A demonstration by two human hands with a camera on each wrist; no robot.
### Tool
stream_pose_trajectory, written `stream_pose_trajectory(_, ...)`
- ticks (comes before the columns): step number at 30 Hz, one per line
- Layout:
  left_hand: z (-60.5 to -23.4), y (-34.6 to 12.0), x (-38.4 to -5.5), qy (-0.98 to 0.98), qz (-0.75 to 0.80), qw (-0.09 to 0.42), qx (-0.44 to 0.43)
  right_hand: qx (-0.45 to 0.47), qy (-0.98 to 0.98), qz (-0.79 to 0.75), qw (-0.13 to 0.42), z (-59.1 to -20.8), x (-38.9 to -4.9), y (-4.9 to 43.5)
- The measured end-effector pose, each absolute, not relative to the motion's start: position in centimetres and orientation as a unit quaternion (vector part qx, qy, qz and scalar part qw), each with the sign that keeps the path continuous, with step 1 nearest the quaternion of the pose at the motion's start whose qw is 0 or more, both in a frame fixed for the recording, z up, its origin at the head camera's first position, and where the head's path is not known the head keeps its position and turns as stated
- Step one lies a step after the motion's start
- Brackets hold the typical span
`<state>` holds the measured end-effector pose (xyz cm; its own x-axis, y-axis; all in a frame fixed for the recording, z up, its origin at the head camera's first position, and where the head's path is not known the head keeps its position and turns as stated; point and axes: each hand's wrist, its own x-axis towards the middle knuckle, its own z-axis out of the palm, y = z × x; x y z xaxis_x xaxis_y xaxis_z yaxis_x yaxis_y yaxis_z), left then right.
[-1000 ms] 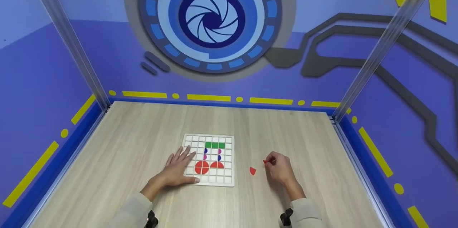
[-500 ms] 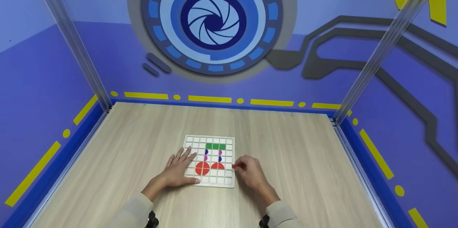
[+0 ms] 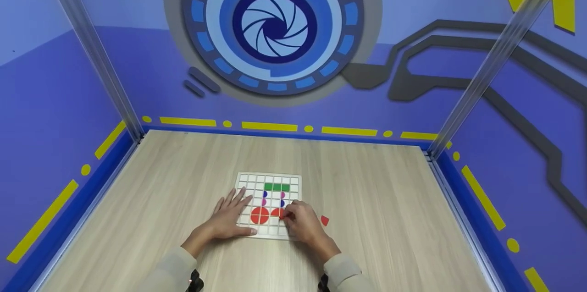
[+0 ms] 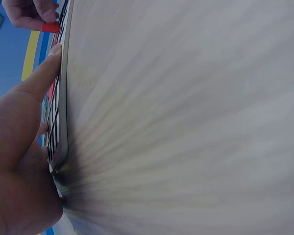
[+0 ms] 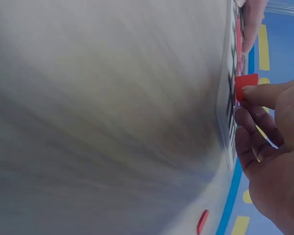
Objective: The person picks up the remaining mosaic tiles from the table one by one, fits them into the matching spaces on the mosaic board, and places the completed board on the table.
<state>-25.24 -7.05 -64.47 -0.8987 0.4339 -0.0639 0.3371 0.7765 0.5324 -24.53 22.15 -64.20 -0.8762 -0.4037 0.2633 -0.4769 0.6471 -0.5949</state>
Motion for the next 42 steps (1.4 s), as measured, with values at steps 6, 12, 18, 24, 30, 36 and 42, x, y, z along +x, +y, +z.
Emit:
stream_pose_trajectory(6, -64.4, -7.0, -25.3, 0.939, 0.259, 0.095, 0.204, 0.241, -0.911, 0.327, 0.068, -64.4, -24.4, 22.0)
stream_pose_trajectory(12, -64.9, -7.1, -25.5, 0.937, 0.268, 0.093, 0.205, 0.245, -0.924, 0.288, 0.056, -64.4, -24.3, 22.2)
stream_pose_trajectory(18, -65.4, -7.1, -25.7, 0.934, 0.273, 0.087, 0.212, 0.256, -0.923, 0.282, 0.058, -64.5, -24.2, 22.5)
stream_pose_trajectory(24, -66.0, -7.2, -25.8, 0.932, 0.282, 0.082, 0.213, 0.269, -0.922, 0.267, 0.079, -64.5, -24.0, 22.4)
stream_pose_trajectory(30, -66.4, -7.2, -26.0, 0.931, 0.286, 0.083, 0.211, 0.252, -0.926, 0.27, 0.072, -64.6, -23.8, 22.2)
stream_pose_trajectory(36, -66.4, -7.2, -25.9, 0.932, 0.281, 0.085, 0.211, 0.234, -0.927, 0.285, 0.065, -64.5, -23.7, 22.3)
stream_pose_trajectory(42, -66.4, -7.1, -25.9, 0.932, 0.283, 0.083, 0.209, 0.186, -0.931, 0.307, 0.065, -63.4, -24.3, 24.1)
